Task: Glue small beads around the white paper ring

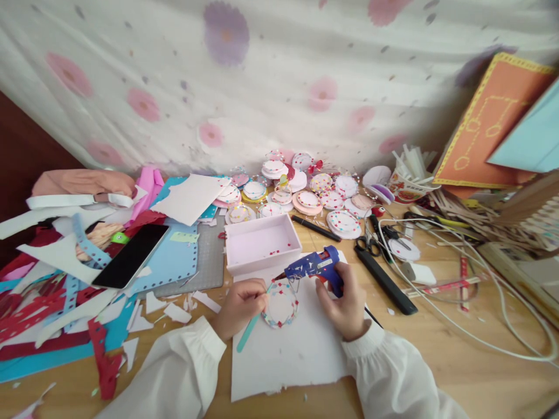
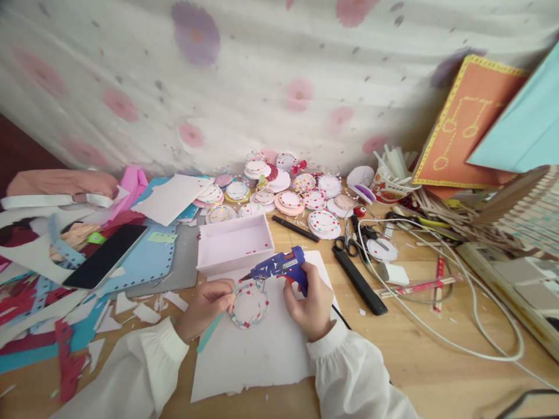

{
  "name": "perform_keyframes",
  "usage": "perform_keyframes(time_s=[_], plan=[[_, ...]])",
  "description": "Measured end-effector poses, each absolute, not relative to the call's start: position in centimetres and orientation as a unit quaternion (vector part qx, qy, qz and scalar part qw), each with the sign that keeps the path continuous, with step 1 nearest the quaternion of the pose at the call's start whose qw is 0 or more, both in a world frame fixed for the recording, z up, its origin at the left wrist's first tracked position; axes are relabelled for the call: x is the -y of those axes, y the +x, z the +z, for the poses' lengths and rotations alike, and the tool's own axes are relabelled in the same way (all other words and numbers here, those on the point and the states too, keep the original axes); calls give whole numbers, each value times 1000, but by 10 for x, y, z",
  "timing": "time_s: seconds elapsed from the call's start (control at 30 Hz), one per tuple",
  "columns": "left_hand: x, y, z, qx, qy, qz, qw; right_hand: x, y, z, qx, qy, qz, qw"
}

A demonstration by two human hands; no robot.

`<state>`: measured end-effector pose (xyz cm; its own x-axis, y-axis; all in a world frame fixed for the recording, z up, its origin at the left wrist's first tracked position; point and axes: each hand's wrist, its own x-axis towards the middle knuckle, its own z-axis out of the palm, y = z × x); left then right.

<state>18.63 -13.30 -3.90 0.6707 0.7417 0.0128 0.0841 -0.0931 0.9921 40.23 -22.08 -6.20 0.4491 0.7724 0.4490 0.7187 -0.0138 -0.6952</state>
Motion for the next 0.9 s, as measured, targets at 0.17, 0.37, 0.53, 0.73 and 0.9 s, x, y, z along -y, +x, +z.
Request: perform_keyframes(time_s=[0.17, 0.37, 0.53, 0.73, 0.9], plan=[[133, 186, -38, -306, 686, 269, 603, 220, 403, -61, 528, -709, 25, 467], [133, 186, -37, -307, 685, 266, 605, 221, 403, -62, 528, -709, 22, 467], [133, 186, -38, -309, 686, 267, 602, 221, 403, -63, 528, -707, 26, 470], [132, 186, -41, -301, 687, 271, 603, 220, 403, -62, 534, -702, 16, 471], [133, 186, -41, -297, 683, 272, 609, 221, 402, -60, 532, -705, 15, 470]])
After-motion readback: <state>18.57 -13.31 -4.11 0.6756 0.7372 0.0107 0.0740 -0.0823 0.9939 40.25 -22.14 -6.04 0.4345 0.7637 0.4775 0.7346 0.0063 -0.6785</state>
